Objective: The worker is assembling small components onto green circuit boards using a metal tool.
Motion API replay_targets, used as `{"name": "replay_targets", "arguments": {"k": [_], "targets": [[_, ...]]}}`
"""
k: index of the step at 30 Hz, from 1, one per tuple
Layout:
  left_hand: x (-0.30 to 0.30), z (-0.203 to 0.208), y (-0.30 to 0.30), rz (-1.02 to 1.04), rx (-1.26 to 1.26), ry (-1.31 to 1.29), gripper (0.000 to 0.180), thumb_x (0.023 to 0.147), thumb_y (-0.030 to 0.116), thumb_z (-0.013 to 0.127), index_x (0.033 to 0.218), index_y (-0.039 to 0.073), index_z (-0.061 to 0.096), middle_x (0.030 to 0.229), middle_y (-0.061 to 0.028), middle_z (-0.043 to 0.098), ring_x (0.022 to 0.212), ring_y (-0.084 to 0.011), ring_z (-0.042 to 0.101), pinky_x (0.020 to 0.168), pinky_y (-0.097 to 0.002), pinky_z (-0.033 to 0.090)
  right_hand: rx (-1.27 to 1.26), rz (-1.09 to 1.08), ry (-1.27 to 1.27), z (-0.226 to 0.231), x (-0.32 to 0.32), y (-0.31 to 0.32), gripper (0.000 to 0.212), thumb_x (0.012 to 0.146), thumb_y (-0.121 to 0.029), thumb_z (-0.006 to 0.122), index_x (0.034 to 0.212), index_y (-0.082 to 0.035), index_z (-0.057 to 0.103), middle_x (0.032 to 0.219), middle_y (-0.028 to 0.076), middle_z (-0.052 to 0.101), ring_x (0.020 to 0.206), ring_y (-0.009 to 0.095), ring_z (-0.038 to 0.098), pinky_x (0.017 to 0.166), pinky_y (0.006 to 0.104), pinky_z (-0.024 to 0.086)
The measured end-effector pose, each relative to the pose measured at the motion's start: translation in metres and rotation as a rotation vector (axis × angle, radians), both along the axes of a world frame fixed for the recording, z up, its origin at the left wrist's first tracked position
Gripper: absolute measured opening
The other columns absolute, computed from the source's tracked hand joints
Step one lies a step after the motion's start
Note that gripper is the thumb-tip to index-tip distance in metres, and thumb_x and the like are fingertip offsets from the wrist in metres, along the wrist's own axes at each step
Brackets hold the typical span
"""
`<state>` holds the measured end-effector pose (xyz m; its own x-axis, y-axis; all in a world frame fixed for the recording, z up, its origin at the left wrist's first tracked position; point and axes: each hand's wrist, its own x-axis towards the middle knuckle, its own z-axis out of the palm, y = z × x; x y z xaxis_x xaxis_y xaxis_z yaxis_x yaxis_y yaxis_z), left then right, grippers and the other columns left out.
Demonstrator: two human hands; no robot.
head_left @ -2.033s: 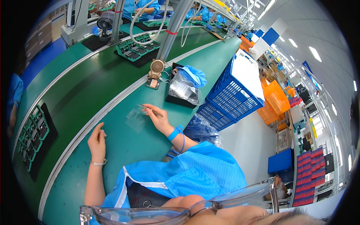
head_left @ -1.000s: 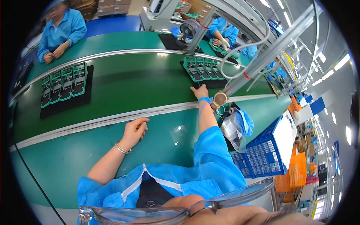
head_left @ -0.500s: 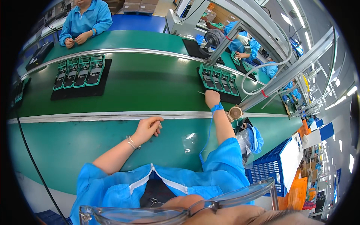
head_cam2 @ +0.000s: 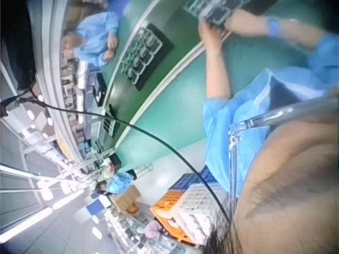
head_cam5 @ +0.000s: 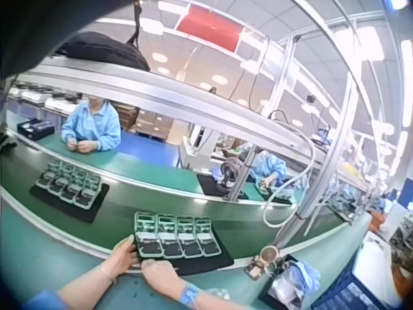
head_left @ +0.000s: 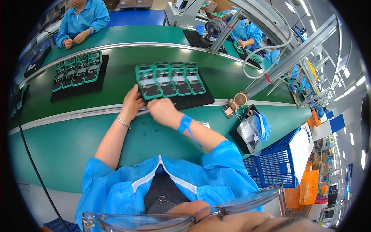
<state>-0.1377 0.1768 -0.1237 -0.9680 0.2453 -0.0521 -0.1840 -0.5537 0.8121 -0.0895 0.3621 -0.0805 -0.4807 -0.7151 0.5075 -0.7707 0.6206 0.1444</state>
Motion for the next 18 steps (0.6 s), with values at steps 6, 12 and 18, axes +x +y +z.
{"name": "replay_targets", "arguments": {"k": [6, 12, 18], "targets": [[0.02, -0.006, -0.037, 0.329, -0.218, 0.094, 0.076, 0.085, 0.0, 0.063, 0.15, 0.0, 0.024, 0.115, -0.0166, 0.061, 0.094, -0.0215, 0.064, 0.076, -0.0326, 0.056, 0.007, 0.081, -0.316, 0.015, 0.054, 0.015, 0.011, 0.083, -0.018, 0.064, 0.089, -0.009, 0.067, 0.084, 0.011, 0.069, 0.079, 0.029, 0.069, 0.064, 0.042, 0.054], [0.078, 0.02, -0.138, 0.276, -0.424, 0.073, 0.074, 0.086, 0.004, 0.064, 0.151, -0.003, 0.027, 0.133, -0.0156, 0.055, 0.114, -0.0211, 0.057, 0.097, -0.0325, 0.047, -0.231, -0.291, -0.404, 0.013, 0.067, 0.154, 0.017, 0.084, -0.016, 0.065, 0.099, -0.008, 0.068, 0.087, 0.014, 0.067, 0.078, 0.035, 0.066, 0.068, 0.0443, 0.054], [0.116, 0.034, -0.2, 0.118, -0.555, -0.005, 0.063, 0.089, 0.003, 0.058, 0.147, -0.003, 0.036, 0.138, -0.013, 0.054, 0.122, -0.0192, 0.054, 0.101, -0.0304, 0.043, -0.359, -0.393, -0.443, -0.037, 0.127, 0.193, 0.026, 0.082, -0.007, 0.068, 0.108, -0.012, 0.071, 0.083, 0.01, 0.065, 0.07, 0.029, 0.066, 0.061, 0.0388, 0.053]]}}
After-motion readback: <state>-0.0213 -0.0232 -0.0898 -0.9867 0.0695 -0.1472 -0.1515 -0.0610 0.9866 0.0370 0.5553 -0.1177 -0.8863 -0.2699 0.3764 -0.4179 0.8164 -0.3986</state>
